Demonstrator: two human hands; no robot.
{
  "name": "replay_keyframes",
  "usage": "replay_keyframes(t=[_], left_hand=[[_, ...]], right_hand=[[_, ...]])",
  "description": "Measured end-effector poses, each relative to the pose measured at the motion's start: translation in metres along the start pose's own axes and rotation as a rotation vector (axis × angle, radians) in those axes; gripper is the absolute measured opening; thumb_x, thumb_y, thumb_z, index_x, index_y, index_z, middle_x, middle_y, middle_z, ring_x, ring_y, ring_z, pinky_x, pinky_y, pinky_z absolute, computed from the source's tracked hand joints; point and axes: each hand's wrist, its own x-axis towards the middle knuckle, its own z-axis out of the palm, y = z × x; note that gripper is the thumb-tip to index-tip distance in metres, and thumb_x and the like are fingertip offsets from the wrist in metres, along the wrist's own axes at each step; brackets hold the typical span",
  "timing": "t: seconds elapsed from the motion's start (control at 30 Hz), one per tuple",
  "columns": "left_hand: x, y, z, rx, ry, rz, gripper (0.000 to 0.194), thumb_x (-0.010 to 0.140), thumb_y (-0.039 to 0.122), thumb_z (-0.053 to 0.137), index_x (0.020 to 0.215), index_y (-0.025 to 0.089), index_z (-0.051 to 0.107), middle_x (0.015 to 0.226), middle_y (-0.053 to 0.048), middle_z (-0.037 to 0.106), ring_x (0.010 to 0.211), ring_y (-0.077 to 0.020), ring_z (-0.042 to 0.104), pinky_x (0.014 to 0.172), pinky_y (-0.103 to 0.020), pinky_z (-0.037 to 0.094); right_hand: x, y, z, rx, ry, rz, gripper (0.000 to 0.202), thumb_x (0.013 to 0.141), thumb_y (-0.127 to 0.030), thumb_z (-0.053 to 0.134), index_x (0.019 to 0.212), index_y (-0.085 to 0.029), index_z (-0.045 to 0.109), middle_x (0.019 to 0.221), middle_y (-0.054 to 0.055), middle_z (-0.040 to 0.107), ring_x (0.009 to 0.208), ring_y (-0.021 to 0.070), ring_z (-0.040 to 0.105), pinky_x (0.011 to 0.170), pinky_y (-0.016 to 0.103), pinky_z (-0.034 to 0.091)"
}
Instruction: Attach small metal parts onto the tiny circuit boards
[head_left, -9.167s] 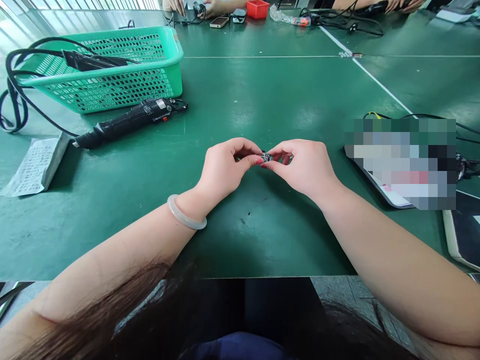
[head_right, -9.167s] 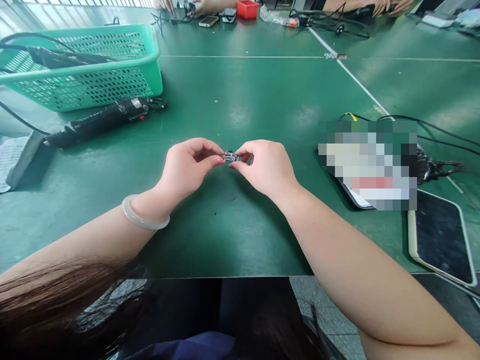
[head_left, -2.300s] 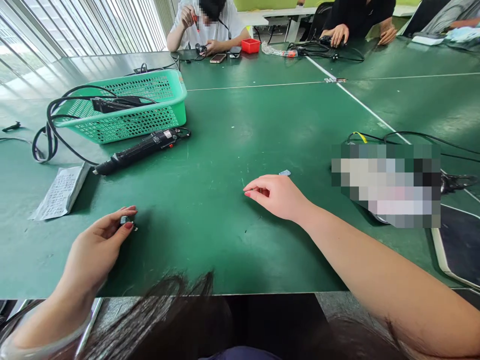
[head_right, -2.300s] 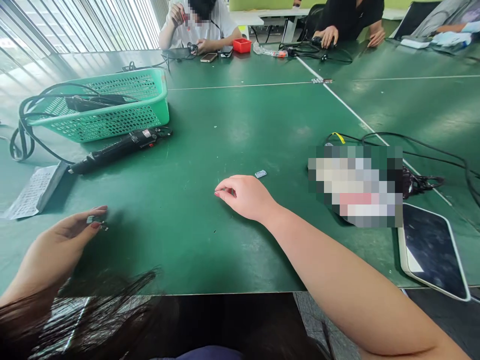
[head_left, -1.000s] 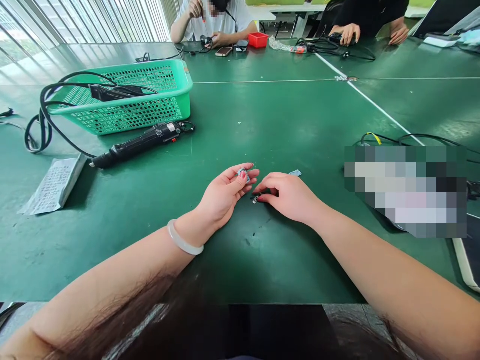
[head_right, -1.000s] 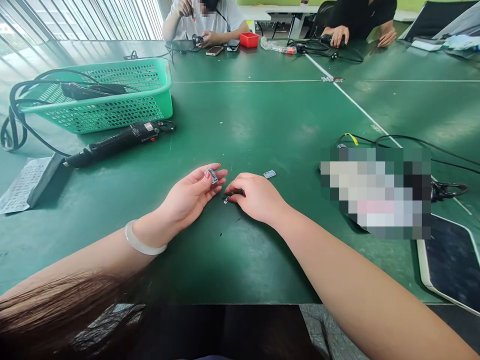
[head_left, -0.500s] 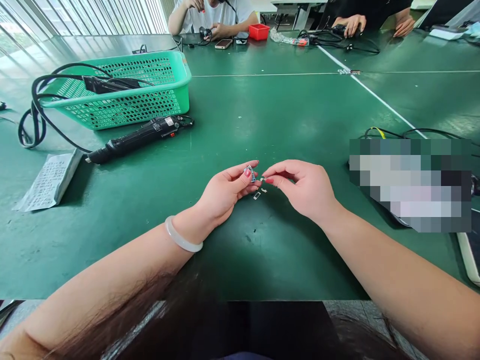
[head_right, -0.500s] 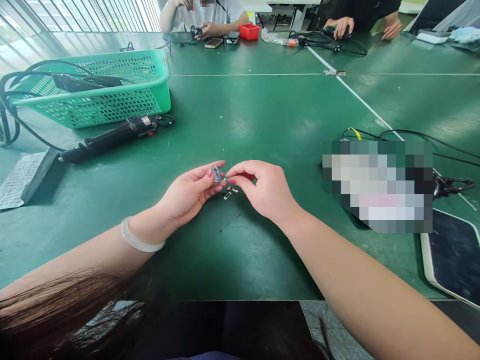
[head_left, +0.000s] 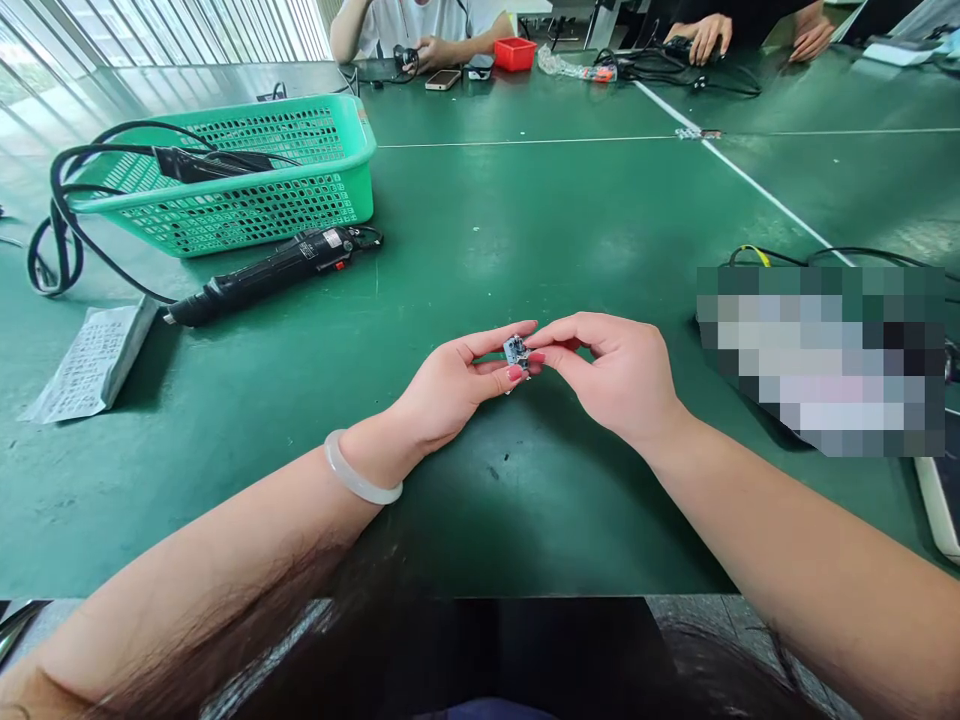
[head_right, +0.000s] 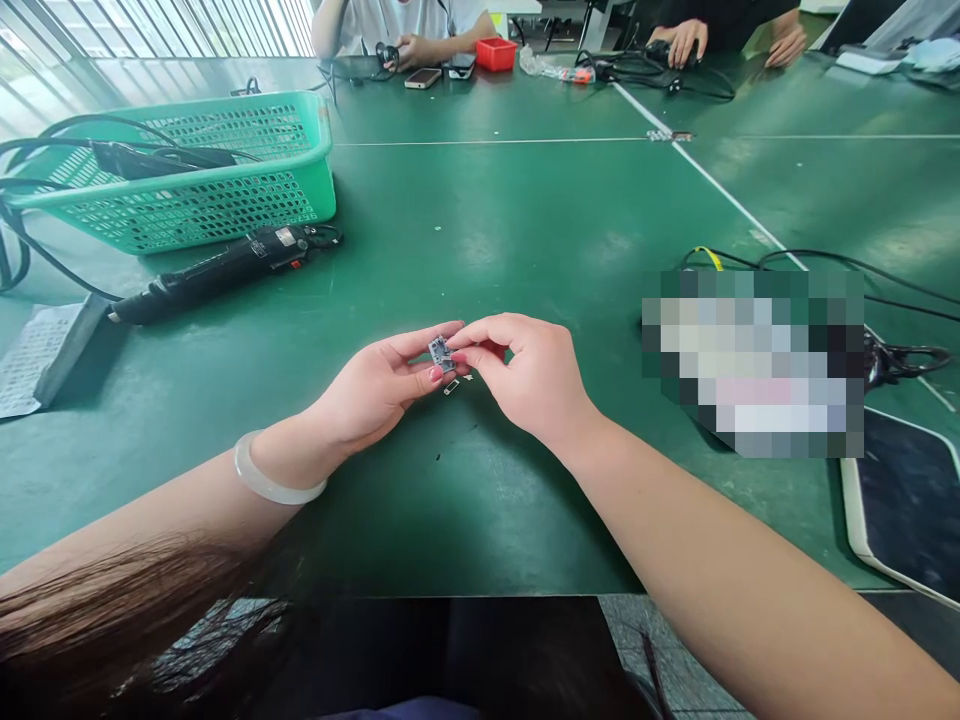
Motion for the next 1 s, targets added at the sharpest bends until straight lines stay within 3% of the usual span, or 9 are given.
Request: replay_keyframes(t=[0.5,0.63,0.83,1.0], left_hand=[[-0.0022,0.0022,0.0025,0.212,0.006,0.085,0.053,0.081,0.028,0.079,0.132,0.018,0.068,0.114,-0.008,0.078,0.104,-0.0204,0.073,0.105,-0.041,0.054],[-0.0019,0.0024,0.0032,0.329,0.018,0.182,0.042,0.082,0.019,0.074,0.124,0.02,0.072,0.121,-0.007,0.072,0.104,-0.0184,0.072,0.102,-0.039,0.056],[-0.0021,0.0024,0.0041,0.463,0.03,0.27,0.04,0.084,0.011,0.067,0.121,0.021,0.074,0.113,-0.004,0.067,0.098,-0.0135,0.068,0.097,-0.032,0.058],[-0.0015,0.0027,0.0031,0.556,0.047,0.313,0.04,0.084,0.013,0.067,0.122,0.024,0.074,0.111,-0.004,0.066,0.096,-0.013,0.065,0.095,-0.032,0.057]], right_hand=[[0.0016,-0.0019,-0.0005,-0.1,0.025,-0.04,0.013,0.084,-0.016,0.073,0.077,-0.025,0.079,0.08,0.0,0.08,0.074,0.0181,0.072,0.067,0.032,0.056],[0.0024,-0.0004,-0.0006,-0.128,0.022,-0.046,0.014,0.084,-0.017,0.072,0.073,-0.024,0.077,0.077,0.0,0.078,0.068,0.0169,0.069,0.063,0.031,0.051],[0.003,0.0017,-0.0009,-0.152,-0.034,-0.024,0.015,0.087,-0.018,0.069,0.074,-0.024,0.075,0.077,0.0,0.077,0.071,0.018,0.069,0.066,0.032,0.05],[0.0035,0.0025,-0.0034,-0.251,-0.059,-0.126,0.02,0.089,-0.015,0.064,0.073,-0.024,0.073,0.078,0.0,0.077,0.073,0.0177,0.069,0.067,0.031,0.05]])
